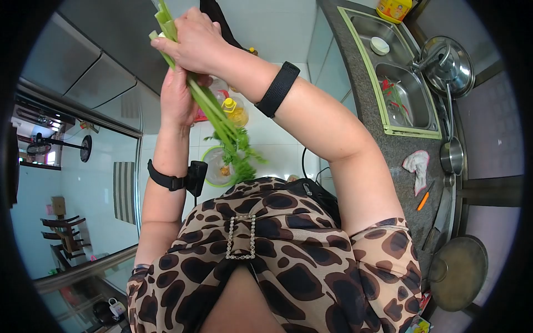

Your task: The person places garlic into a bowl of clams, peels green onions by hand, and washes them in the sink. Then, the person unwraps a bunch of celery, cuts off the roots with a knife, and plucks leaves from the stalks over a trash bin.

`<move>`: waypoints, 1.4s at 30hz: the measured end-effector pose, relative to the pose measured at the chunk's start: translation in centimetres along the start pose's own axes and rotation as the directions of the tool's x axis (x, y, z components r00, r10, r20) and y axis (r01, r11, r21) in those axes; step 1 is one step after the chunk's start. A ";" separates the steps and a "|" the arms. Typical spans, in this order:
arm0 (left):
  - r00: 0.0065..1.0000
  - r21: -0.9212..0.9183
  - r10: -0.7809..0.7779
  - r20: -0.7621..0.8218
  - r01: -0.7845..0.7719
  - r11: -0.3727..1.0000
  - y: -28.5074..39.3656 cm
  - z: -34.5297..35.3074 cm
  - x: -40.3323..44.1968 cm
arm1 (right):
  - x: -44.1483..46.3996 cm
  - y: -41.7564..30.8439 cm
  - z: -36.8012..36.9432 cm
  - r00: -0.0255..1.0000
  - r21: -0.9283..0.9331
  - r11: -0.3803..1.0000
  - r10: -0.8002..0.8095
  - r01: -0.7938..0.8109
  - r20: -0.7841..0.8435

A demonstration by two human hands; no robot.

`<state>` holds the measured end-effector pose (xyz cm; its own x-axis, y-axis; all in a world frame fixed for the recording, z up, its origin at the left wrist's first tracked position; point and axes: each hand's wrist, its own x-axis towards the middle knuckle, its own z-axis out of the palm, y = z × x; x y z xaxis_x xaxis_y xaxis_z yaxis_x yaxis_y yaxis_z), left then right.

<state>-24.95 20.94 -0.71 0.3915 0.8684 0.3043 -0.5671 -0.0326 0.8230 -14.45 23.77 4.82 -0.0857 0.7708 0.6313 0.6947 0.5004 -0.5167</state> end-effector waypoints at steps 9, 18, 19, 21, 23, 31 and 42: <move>0.974 -0.431 0.193 0.117 -0.125 0.893 7.6 -5.3 -0.3 | -3.7 2.1 -4.1 0.965 0.620 0.743 0.143 -0.251 0.218; 0.945 -0.705 0.320 0.073 -0.178 0.687 11.5 -7.9 -2.2 | -7.9 2.4 -1.8 0.894 0.665 0.639 0.082 -0.387 0.441; 0.944 -0.701 0.323 0.070 -0.184 0.689 11.7 -7.9 -2.4 | -8.0 2.3 -1.8 0.894 0.668 0.637 0.076 -0.385 0.443; 0.937 -0.745 0.341 0.079 -0.172 0.644 11.9 -7.6 -2.9 | -8.2 1.7 -1.7 0.864 0.615 0.682 0.051 -0.396 0.501; 0.938 -0.743 0.342 0.055 -0.190 0.642 12.2 -7.2 -3.2 | -8.3 1.0 -1.3 0.848 0.603 0.679 0.055 -0.419 0.527; 0.931 -0.742 0.350 0.098 -0.166 0.649 12.4 -6.1 -3.8 | -8.6 -2.3 0.5 0.812 0.603 0.732 -0.119 -0.317 0.571; 0.977 -0.305 0.200 -0.067 -0.211 0.929 12.1 -6.9 -5.0 | -7.8 -1.1 -1.8 0.853 0.458 0.829 0.044 -0.322 0.520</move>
<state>-38.75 19.57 4.42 0.2204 0.8757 0.4297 -0.8303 -0.0627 0.5538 -13.23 16.51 1.54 -0.4138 0.8845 0.2156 0.2758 0.3475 -0.8962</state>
